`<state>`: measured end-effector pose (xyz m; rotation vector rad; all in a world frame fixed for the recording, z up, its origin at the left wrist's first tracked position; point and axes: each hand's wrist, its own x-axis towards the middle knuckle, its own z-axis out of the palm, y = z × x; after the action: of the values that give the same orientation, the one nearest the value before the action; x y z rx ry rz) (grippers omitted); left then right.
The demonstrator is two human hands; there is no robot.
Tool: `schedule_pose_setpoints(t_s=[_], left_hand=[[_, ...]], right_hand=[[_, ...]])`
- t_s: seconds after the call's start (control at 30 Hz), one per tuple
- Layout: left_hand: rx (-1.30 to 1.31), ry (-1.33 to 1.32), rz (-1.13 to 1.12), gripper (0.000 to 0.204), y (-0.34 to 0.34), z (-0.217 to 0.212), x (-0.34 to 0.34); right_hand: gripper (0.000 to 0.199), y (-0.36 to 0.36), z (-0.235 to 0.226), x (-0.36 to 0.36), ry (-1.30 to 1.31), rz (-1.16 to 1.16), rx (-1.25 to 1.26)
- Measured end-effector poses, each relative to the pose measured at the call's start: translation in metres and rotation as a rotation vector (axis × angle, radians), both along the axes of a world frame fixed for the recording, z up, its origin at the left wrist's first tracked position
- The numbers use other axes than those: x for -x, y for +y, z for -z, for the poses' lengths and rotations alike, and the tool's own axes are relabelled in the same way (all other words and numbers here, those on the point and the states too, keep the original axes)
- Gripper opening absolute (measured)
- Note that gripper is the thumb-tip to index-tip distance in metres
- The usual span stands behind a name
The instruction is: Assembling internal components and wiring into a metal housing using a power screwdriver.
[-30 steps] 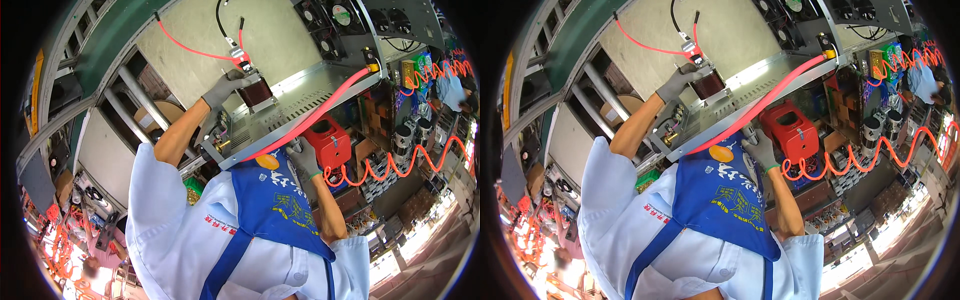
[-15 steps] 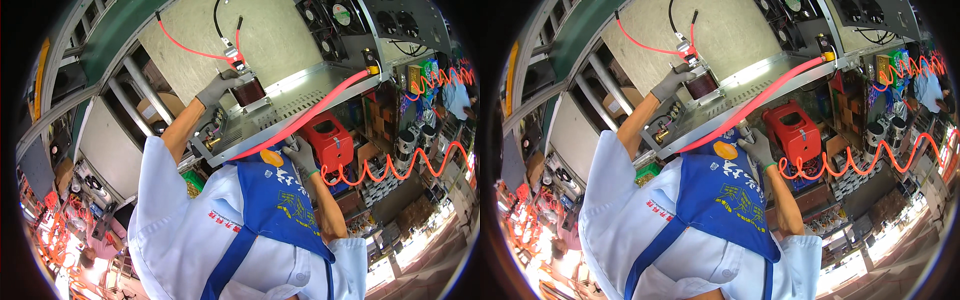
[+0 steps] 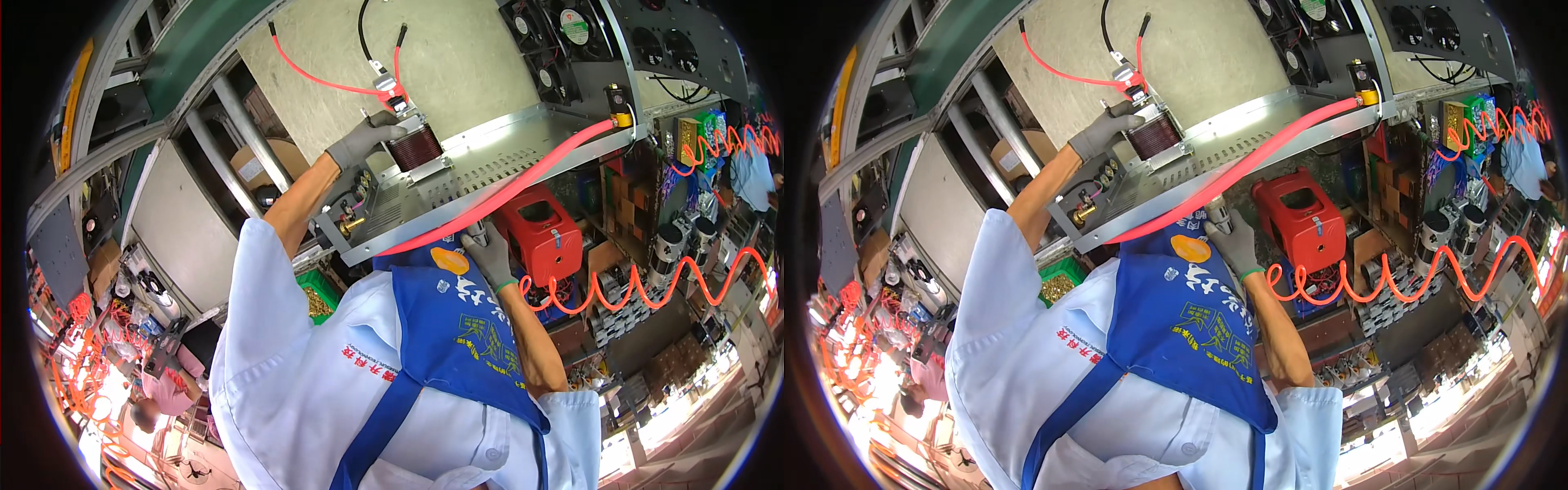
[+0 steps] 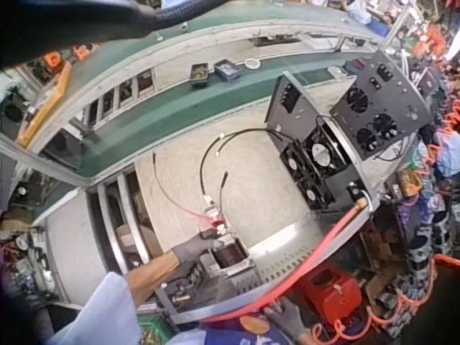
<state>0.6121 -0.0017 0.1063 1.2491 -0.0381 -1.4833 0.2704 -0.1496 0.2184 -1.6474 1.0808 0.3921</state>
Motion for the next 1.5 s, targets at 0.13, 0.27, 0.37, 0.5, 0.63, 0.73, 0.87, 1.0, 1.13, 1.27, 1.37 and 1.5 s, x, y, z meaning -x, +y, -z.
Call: schedule_pose_setpoints(t_s=[0.13,0.27,0.37,0.5,0.63,0.73,0.87,1.0,1.13,1.27,1.37,1.5], left_hand=[[0.003,0.020,0.034,0.063,-0.002,-0.003,-0.002],[0.032,0.077,0.025,0.062,-0.003,-0.001,-0.002],[0.036,0.182,0.053,0.062,0.000,0.008,-0.006],[0.104,0.224,0.084,0.055,0.009,-0.018,-0.009],[-0.044,-0.015,-0.423,0.045,0.057,0.000,-0.004],[0.261,-0.136,-0.653,0.051,0.144,0.050,0.047],[-0.318,-0.627,-0.661,0.055,0.167,0.117,0.173],[-0.625,-0.835,-0.527,0.071,0.033,0.045,0.232],[-1.067,-1.126,-0.132,0.074,-0.052,0.030,0.215],[-1.267,-0.714,-0.480,0.073,-0.095,0.052,0.200],[-1.250,-0.639,-0.568,0.068,-0.105,0.062,0.192],[-1.158,-0.823,-0.651,0.053,-0.081,0.086,0.195]], right_hand=[[0.041,0.001,-0.004,0.000,-0.044,-0.029,0.046],[0.042,0.001,-0.003,-0.001,-0.004,-0.054,0.077],[0.041,0.001,0.003,0.004,-0.014,-0.063,0.082],[0.038,-0.003,0.002,0.013,-0.058,-0.078,0.118],[0.037,-0.005,-0.007,0.034,-0.063,-0.028,0.130],[0.037,-0.009,-0.009,0.060,-0.068,0.008,0.151],[0.036,-0.017,-0.026,0.083,-0.094,0.051,0.177],[0.034,-0.024,-0.026,0.112,-0.087,0.160,0.109],[0.035,-0.031,-0.034,0.137,-0.102,0.103,0.144],[0.035,-0.030,-0.025,0.167,-0.100,0.142,0.107],[0.036,-0.024,-0.031,0.186,-0.090,0.123,0.188],[0.040,-0.020,-0.017,0.209,-0.170,0.132,0.158]])
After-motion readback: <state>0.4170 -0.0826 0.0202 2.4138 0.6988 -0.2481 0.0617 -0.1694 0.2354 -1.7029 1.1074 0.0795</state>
